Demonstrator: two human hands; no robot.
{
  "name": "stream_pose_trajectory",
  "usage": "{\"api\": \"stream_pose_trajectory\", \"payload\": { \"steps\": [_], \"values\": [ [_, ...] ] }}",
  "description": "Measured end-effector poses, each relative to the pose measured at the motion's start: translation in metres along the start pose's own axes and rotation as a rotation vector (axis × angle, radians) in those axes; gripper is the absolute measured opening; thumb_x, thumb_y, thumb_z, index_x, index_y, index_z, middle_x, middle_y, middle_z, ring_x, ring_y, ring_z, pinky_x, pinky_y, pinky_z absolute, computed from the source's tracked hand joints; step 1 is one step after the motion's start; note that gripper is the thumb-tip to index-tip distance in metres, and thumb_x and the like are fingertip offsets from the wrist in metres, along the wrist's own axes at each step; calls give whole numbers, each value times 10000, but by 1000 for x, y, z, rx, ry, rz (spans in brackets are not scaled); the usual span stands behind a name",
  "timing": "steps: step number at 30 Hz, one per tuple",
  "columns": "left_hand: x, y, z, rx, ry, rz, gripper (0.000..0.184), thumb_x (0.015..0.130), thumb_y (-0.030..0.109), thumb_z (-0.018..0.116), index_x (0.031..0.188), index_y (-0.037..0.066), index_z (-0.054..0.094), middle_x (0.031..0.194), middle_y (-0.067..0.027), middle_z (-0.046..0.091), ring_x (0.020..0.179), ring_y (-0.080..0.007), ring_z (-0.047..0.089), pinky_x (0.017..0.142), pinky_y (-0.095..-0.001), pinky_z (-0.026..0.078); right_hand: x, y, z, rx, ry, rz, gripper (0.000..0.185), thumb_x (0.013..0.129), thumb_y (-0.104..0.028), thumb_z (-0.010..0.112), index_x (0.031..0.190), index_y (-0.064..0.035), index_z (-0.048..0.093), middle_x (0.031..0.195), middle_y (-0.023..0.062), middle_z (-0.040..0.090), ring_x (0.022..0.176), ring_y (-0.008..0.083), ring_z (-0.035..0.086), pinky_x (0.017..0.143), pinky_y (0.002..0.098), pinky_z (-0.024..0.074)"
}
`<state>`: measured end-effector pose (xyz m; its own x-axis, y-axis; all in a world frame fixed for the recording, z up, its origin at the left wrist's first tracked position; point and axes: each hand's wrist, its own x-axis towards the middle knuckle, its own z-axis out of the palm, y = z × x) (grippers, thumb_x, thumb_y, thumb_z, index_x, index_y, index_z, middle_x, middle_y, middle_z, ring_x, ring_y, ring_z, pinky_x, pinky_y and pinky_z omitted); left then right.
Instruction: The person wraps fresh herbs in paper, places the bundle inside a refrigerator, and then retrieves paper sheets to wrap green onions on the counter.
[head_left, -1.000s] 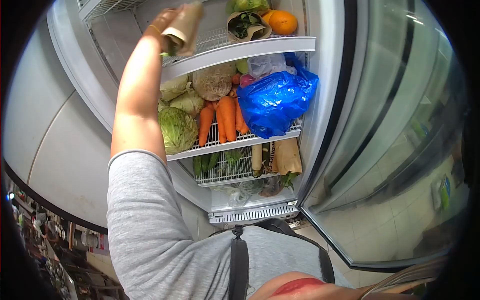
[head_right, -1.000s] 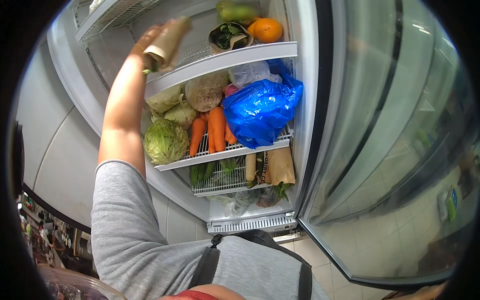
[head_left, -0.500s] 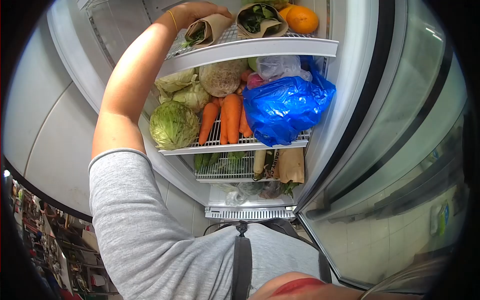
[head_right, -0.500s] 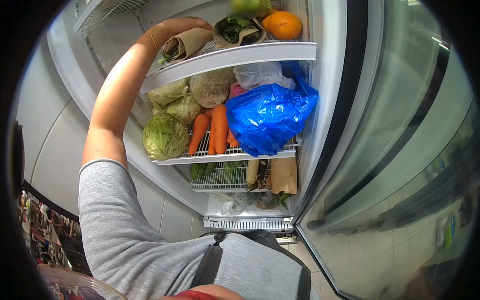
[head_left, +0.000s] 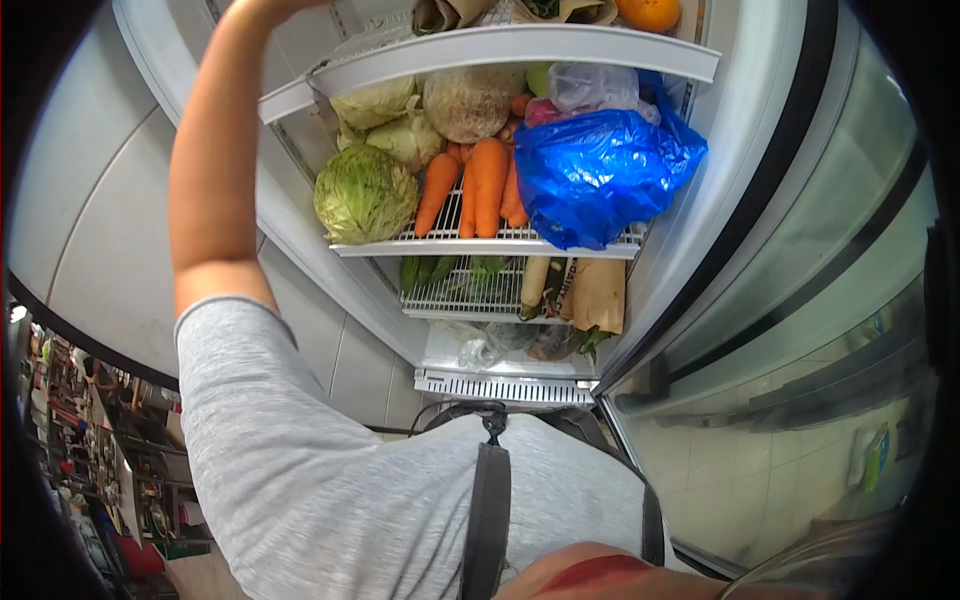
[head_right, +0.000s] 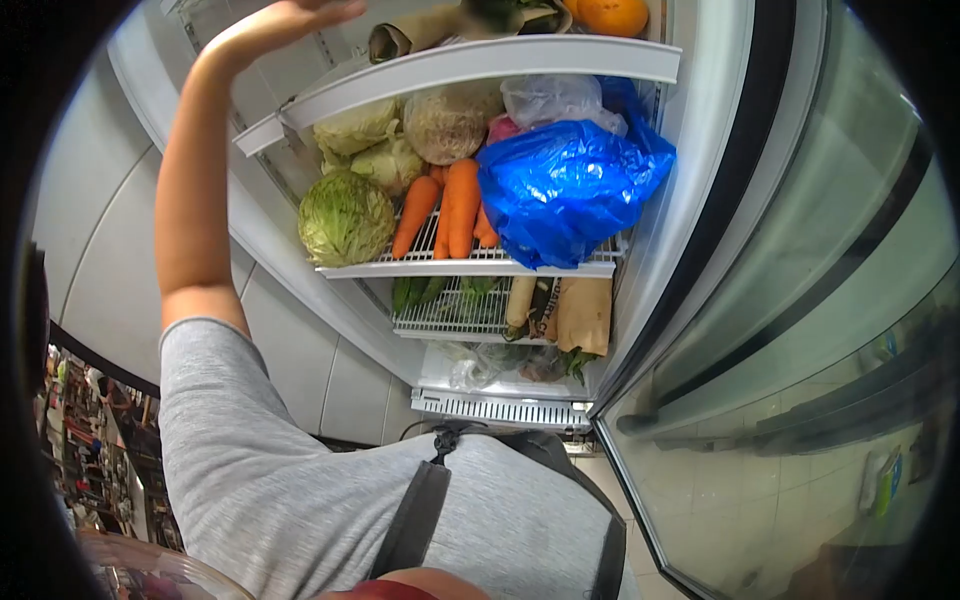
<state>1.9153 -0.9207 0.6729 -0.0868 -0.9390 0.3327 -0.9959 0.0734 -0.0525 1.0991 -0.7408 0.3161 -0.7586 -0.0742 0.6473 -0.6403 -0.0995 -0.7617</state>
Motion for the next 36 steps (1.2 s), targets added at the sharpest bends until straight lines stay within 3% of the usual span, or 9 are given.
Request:
{"api": "stream_pose_trajectory", "payload": {
  "steps": [3,7,14,20,23,25,28,30,36],
  "values": [
    [-78,5,3,-239,-325,4,858,849,528,779,1487,26,501,1439,-157,579,1323,-256,548,1146,-381,398,1,1,-4,-10,4,-18,380,968,-264,556,1065,90,655,1101,186,674,999,276,626,923,381,489],
    [-124,11,44,-70,150,100,451,889,81,746,1325,40,642,1245,-66,710,1157,-164,634,1010,-340,492,0,-6,-14,-12,18,-50,356,956,-242,569,1038,91,665,1078,187,681,978,277,633,907,383,497],
    [-145,-15,64,-489,689,115,172,954,7,658,1098,-18,750,1027,-56,765,962,-132,712,896,-257,550,-5,-27,-73,-27,134,-142,315,936,-205,593,992,93,682,1038,190,691,941,279,645,880,388,513],
    [-206,64,112,-1161,579,326,162,907,-104,658,1030,-27,729,979,-105,728,919,-195,724,805,-294,600,-27,-77,-141,13,402,-411,281,919,-172,613,953,94,696,1004,193,701,909,280,656,857,391,526],
    [-236,136,177,-1263,316,464,163,858,-120,688,976,-12,724,958,-95,697,897,-195,716,766,-300,603,-104,-119,-132,116,245,-561,264,910,-156,624,934,95,704,987,194,706,893,281,661,845,393,533],
    [-265,181,220,-1276,130,571,168,838,-111,695,960,3,720,972,-97,693,893,-211,711,757,-316,586,-194,-125,-104,200,-302,-366,291,986,-165,591,1125,76,673,1094,194,713,995,280,677,906,372,530],
    [-321,227,271,-1349,-65,788,173,823,-78,719,963,23,709,989,-95,686,879,-264,692,747,-338,556,-350,-194,-81,908,-1101,933,550,1050,-415,529,1427,-17,488,1428,219,541,1240,344,585,1062,479,461],
    [-351,230,287,-1257,-228,947,244,769,-26,759,998,37,705,982,-103,686,921,-280,680,781,-359,558,-424,-198,-94,1157,-1052,1635,617,1066,-507,438,1435,-13,476,1394,209,565,1209,360,597,1044,487,480],
    [-431,211,318,-1199,-455,1174,160,801,84,703,960,65,709,1071,-102,729,1215,-303,634,1019,-427,515,-478,-232,-188,1237,-1048,1816,421,1100,-328,413,1350,-10,530,1192,194,667,1020,300,686,958,448,563]
  ]
}}
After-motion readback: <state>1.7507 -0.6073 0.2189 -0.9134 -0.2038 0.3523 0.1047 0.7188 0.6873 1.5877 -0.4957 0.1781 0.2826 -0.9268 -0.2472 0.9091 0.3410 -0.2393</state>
